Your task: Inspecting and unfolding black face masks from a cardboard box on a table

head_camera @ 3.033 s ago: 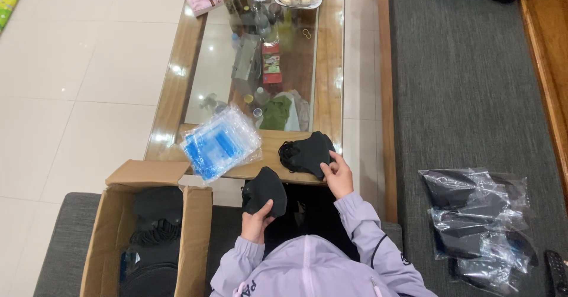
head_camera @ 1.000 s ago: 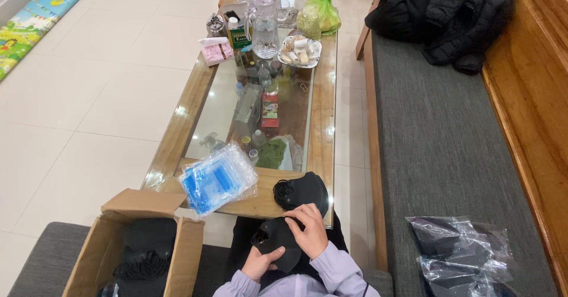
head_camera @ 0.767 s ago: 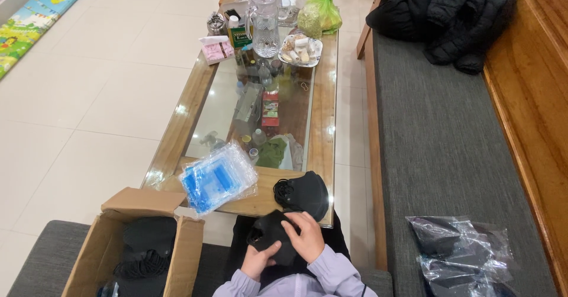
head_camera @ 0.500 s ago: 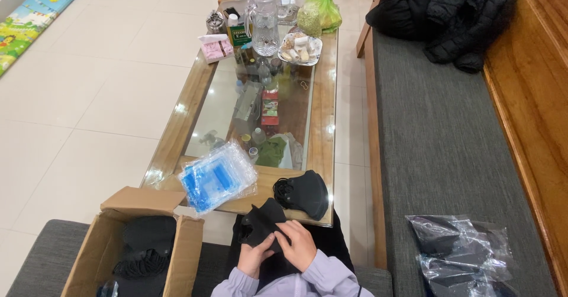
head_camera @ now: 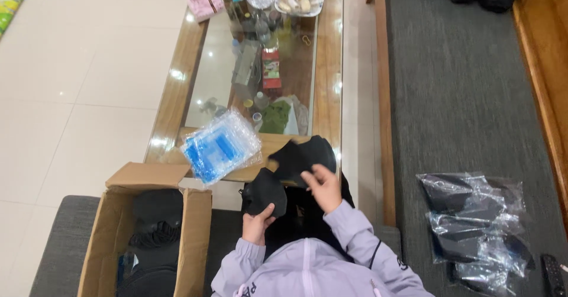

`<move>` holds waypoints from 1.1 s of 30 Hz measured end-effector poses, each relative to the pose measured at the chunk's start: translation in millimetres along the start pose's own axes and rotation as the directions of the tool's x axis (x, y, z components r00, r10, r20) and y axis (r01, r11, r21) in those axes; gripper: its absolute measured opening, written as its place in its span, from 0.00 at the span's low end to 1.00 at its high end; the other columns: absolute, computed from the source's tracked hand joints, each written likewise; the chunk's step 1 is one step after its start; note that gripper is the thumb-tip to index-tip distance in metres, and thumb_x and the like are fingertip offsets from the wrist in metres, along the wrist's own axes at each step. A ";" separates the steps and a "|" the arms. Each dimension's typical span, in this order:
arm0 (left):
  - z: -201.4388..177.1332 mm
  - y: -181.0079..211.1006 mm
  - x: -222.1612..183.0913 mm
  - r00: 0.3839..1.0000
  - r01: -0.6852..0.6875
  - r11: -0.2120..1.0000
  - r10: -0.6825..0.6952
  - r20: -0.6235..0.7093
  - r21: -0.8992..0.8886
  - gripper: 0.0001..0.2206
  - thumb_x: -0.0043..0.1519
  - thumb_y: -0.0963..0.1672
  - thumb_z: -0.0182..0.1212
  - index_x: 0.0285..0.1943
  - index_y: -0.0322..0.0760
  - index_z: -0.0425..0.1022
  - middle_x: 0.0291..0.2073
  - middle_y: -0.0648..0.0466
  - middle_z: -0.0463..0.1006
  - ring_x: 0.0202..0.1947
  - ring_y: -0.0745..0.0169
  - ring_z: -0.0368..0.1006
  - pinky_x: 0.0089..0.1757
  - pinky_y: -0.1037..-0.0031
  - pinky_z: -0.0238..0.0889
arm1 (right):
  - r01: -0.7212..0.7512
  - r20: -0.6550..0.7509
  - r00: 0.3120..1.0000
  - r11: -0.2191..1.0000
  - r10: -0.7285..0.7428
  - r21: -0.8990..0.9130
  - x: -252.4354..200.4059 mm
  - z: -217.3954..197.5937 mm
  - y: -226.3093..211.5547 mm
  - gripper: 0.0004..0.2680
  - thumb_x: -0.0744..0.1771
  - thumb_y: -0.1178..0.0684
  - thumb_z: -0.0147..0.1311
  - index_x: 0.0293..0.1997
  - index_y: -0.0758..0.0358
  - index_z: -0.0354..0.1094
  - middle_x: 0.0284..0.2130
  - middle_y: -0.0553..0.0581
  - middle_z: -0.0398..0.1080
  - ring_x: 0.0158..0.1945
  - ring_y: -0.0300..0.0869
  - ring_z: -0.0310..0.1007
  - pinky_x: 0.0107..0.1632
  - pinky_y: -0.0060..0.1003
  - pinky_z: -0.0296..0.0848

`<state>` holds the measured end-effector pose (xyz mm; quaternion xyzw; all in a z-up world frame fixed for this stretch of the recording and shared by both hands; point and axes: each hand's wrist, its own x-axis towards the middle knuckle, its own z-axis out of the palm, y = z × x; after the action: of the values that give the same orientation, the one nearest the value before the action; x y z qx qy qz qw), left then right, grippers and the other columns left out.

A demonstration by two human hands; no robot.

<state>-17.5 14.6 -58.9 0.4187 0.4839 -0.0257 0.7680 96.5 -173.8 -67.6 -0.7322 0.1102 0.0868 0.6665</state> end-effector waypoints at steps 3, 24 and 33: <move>-9.5 -3.6 8.6 1.000 0.005 1.000 -0.005 0.012 -0.025 0.18 0.50 0.37 0.75 0.49 0.23 0.81 0.43 0.42 0.84 0.38 0.53 0.79 0.34 0.72 0.74 | -0.128 -0.041 0.991 0.991 0.126 -0.044 16.7 -17.4 4.5 0.18 0.65 0.49 0.62 0.60 0.66 0.68 0.23 0.53 0.69 0.19 0.40 0.73 0.19 0.32 0.65; 22.6 27.8 -30.8 0.987 0.150 0.989 -0.150 -0.051 -0.009 0.23 0.53 0.35 0.73 0.58 0.19 0.74 0.50 0.38 0.83 0.46 0.46 0.79 0.44 0.59 0.75 | 0.046 -0.146 0.971 0.744 -0.190 -0.666 7.9 -29.1 -20.4 0.21 0.66 0.39 0.52 0.67 0.45 0.60 0.36 0.46 0.67 0.40 0.47 0.74 0.40 0.50 0.72; 26.1 24.2 -18.1 0.957 0.281 0.959 -0.277 -0.087 0.033 0.34 0.55 0.37 0.74 0.66 0.30 0.54 0.62 0.42 0.70 0.51 0.47 0.76 0.49 0.58 0.75 | 0.400 0.276 0.886 0.313 -0.373 -0.862 -1.4 -21.7 -5.8 0.23 0.72 0.39 0.33 0.79 0.48 0.41 0.78 0.59 0.37 0.79 0.55 0.37 0.72 0.56 0.47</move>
<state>2.5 6.2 -25.4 0.3643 0.5682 -0.1276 0.7267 96.3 -194.8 -59.6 -0.9752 -0.1402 -0.0207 0.1700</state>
